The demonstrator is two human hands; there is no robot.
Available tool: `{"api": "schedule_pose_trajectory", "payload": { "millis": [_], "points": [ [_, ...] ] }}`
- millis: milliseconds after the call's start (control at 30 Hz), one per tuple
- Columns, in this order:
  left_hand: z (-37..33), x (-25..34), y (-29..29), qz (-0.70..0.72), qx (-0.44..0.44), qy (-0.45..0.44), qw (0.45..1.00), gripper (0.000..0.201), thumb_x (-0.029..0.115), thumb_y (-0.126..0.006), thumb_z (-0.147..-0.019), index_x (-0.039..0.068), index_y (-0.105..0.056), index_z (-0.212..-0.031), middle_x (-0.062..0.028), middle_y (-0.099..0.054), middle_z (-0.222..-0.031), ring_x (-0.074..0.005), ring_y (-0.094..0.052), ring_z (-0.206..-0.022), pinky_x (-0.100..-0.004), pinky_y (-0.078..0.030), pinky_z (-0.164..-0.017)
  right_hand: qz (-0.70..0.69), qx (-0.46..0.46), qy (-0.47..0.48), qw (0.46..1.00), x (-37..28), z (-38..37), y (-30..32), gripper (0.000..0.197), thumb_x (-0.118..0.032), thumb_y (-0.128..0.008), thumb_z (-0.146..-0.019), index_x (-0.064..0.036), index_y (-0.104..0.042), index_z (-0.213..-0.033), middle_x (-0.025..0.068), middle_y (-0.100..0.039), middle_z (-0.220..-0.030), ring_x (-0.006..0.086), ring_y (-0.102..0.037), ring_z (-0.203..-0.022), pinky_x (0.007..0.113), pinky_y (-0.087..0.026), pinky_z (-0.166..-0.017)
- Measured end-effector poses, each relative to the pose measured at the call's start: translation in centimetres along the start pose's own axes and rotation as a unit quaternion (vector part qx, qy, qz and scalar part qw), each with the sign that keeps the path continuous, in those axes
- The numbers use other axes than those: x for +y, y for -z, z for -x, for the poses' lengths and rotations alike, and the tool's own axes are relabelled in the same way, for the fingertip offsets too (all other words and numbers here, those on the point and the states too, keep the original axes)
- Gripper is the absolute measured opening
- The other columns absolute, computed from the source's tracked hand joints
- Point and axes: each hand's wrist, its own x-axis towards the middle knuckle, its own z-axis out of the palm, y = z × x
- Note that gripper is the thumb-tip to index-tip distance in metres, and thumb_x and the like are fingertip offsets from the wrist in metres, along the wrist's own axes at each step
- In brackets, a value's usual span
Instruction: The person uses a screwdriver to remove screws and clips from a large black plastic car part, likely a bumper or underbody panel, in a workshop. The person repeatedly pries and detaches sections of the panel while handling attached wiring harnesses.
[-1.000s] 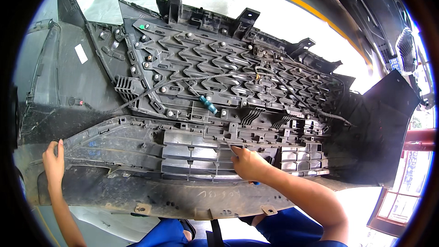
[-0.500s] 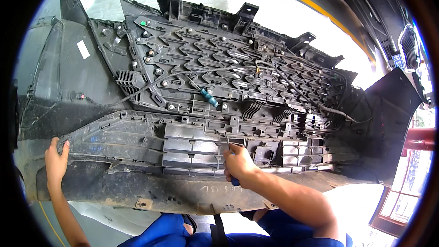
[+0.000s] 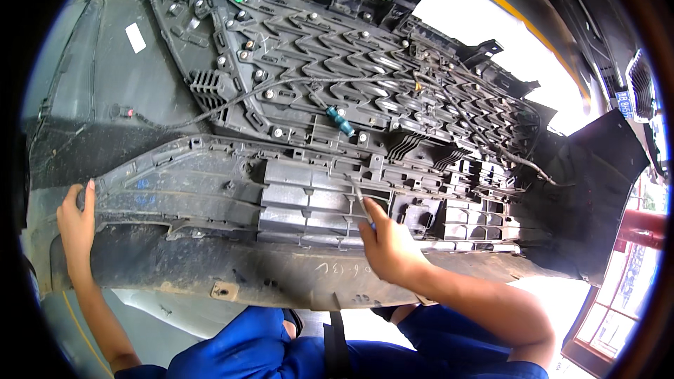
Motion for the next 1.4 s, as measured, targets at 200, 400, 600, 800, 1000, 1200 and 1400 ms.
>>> {"api": "schedule_pose_trajectory", "payload": {
  "millis": [200, 400, 600, 800, 1000, 1200, 1400],
  "points": [
    [-2.1, -1.8, 0.4, 0.068, 0.058, -0.007, 0.996, 0.052, 0.048, -0.062, -0.102, -0.003, -0.071, -0.111, -0.0245, -0.070, -0.087, -0.0374, -0.067, -0.081, -0.0425, -0.051, -0.080, 0.133, -0.189, 0.065, 0.971, 2.2, 3.5, -2.5, 0.054, -0.028, -0.049, -0.106, -0.0070, -0.041, -0.155, 0.0336, -0.071, -0.089, 0.0513, -0.071, -0.081, 0.055, -0.060, -0.080],
    [-1.9, -0.7, 0.3, 0.029, 0.023, 0.019, 0.999, 0.052, 0.048, -0.062, -0.102, -0.002, -0.071, -0.113, -0.0264, -0.072, -0.095, -0.0415, -0.071, -0.094, -0.0438, -0.052, -0.087, 0.207, -0.151, 0.080, 0.963, 5.9, 4.0, -2.4, 0.053, -0.026, -0.050, -0.105, -0.0073, -0.041, -0.154, 0.0319, -0.071, -0.084, 0.0529, -0.070, -0.078, 0.059, -0.059, -0.079],
    [-1.8, -3.4, -1.0, 0.033, 0.030, -0.019, 0.999, 0.050, 0.043, -0.064, -0.103, -0.004, -0.069, -0.122, -0.0280, -0.072, -0.115, -0.0454, -0.067, -0.114, -0.0445, -0.050, -0.099, 0.246, -0.173, 0.050, 0.952, 7.8, 4.4, 2.6, 0.054, -0.030, -0.052, -0.104, -0.0099, -0.042, -0.154, 0.0319, -0.071, -0.085, 0.0523, -0.071, -0.082, 0.060, -0.058, -0.081],
    [-2.1, -1.8, -1.2, -0.048, -0.063, -0.048, 0.996, 0.055, 0.043, -0.062, -0.103, -0.005, -0.062, -0.129, -0.0355, -0.069, -0.115, -0.0534, -0.063, -0.115, -0.0516, -0.050, -0.098, 0.263, -0.070, 0.023, 0.962, 12.7, 5.4, 8.0, 0.035, -0.027, -0.054, -0.103, -0.0007, -0.052, -0.125, 0.0262, -0.072, -0.079, 0.0486, -0.072, -0.078, 0.057, -0.058, -0.074],
    [-2.8, -1.3, -1.2, -0.137, -0.134, -0.045, 0.980, 0.063, 0.047, -0.060, -0.101, -0.008, -0.059, -0.132, -0.0381, -0.067, -0.118, -0.0548, -0.062, -0.115, -0.0556, -0.050, -0.099, 0.258, -0.072, 0.065, 0.961, 13.8, 5.7, 9.6, 0.034, -0.028, -0.058, -0.101, 0.0013, -0.054, -0.118, 0.0240, -0.072, -0.079, 0.0472, -0.072, -0.080, 0.056, -0.057, -0.074],
    [-4.3, 1.4, -0.2, -0.236, -0.173, -0.046, 0.955, 0.058, 0.044, -0.063, -0.099, -0.007, -0.062, -0.126, -0.0351, -0.068, -0.117, -0.0529, -0.065, -0.112, -0.0560, -0.052, -0.096, 0.221, -0.027, 0.104, 0.969, 14.9, 4.3, 11.9, 0.034, -0.027, -0.058, -0.100, -0.0001, -0.057, -0.120, 0.0253, -0.071, -0.079, 0.0474, -0.070, -0.077, 0.056, -0.057, -0.075],
    [2.5, 15.2, 1.1, -0.050, -0.124, -0.356, 0.925, 0.043, 0.028, -0.073, -0.091, -0.001, -0.066, -0.121, -0.0234, -0.070, -0.115, -0.0417, -0.069, -0.108, -0.0484, -0.055, -0.093, 0.238, -0.036, 0.158, 0.958, 16.8, -0.6, 12.5, 0.037, -0.024, -0.057, -0.101, 0.0022, -0.056, -0.126, 0.0269, -0.072, -0.084, 0.0471, -0.071, -0.081, 0.055, -0.057, -0.076]
  ]
}}
